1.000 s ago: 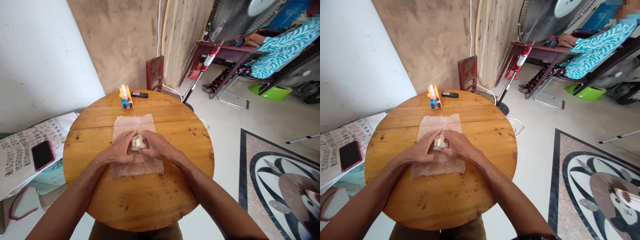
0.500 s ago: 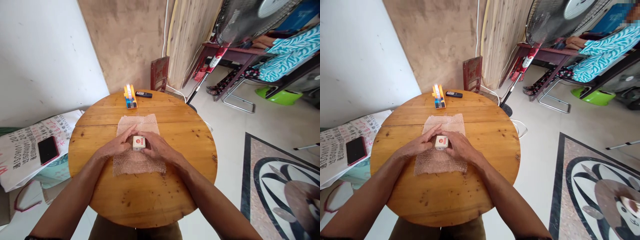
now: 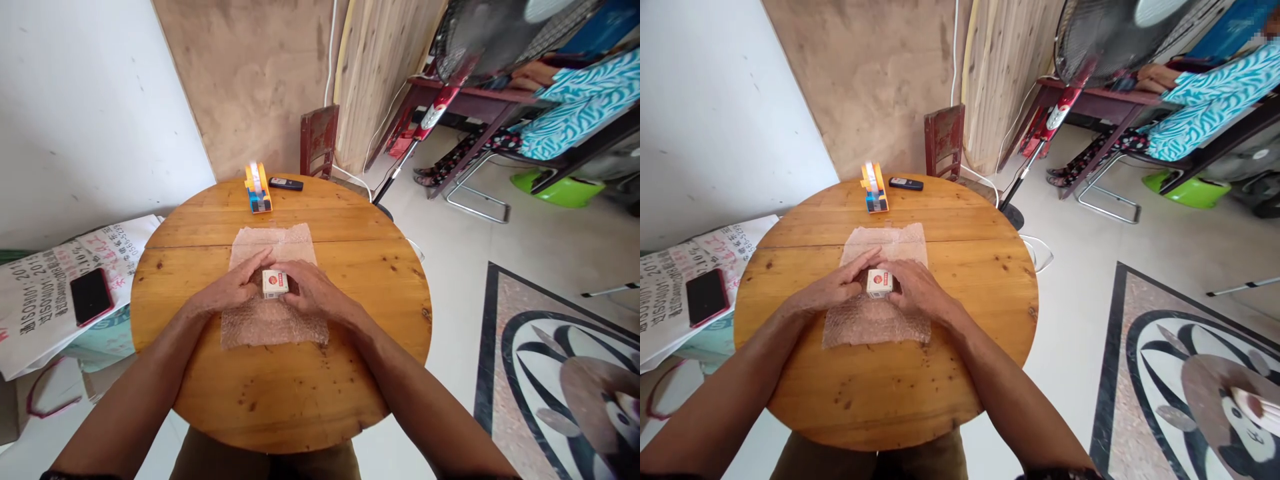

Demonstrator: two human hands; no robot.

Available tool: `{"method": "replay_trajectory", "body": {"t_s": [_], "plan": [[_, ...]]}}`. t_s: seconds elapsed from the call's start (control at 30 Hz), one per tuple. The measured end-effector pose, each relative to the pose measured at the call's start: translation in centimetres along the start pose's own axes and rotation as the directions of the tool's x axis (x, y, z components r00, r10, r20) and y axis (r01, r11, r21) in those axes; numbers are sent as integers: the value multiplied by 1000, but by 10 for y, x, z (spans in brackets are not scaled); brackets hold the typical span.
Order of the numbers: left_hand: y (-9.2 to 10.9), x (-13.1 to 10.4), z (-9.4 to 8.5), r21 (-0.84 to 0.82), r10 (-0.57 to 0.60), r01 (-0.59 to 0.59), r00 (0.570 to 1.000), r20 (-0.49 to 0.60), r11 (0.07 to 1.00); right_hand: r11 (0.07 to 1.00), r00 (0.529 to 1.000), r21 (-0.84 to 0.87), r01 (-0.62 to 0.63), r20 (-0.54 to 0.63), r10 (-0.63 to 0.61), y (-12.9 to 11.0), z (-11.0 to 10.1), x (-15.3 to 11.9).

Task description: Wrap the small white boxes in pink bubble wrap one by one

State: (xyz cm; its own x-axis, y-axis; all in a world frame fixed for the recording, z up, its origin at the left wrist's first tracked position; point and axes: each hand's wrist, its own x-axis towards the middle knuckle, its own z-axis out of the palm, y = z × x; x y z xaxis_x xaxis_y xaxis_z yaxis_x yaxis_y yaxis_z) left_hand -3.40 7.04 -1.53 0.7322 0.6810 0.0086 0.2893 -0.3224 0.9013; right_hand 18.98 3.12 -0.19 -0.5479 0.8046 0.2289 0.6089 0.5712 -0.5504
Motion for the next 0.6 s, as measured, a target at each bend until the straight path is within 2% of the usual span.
{"method": "replay_trajectory", "body": {"t_s": [0.13,0.27,0.33,0.37,0.5,0.6], "plan": [[2,0,0,28,21,-21,1000,-16,999,1000,1000,8,15,23,-15,-2,-7,-2],[-2,0,1,57,18,-17,1000,-15,998,1000,1000,-13,16,19,-16,-20,-29,-15],[-4,0,1,58,28,-27,999,-16,998,997,998,-68,22,62,-17,-29,-37,-24],[-5,0,1,62,35,-33,999,-20,998,994,999,-106,7,47,-2,-31,-38,-28],[0,-1,1,121,8,-3,999,-40,993,992,999,-126,-6,-47,0,-24,-30,-35],[6,-2,0,157,-23,28,999,-32,987,992,997,-120,43,-57,-50,-20,-20,-35]]}}
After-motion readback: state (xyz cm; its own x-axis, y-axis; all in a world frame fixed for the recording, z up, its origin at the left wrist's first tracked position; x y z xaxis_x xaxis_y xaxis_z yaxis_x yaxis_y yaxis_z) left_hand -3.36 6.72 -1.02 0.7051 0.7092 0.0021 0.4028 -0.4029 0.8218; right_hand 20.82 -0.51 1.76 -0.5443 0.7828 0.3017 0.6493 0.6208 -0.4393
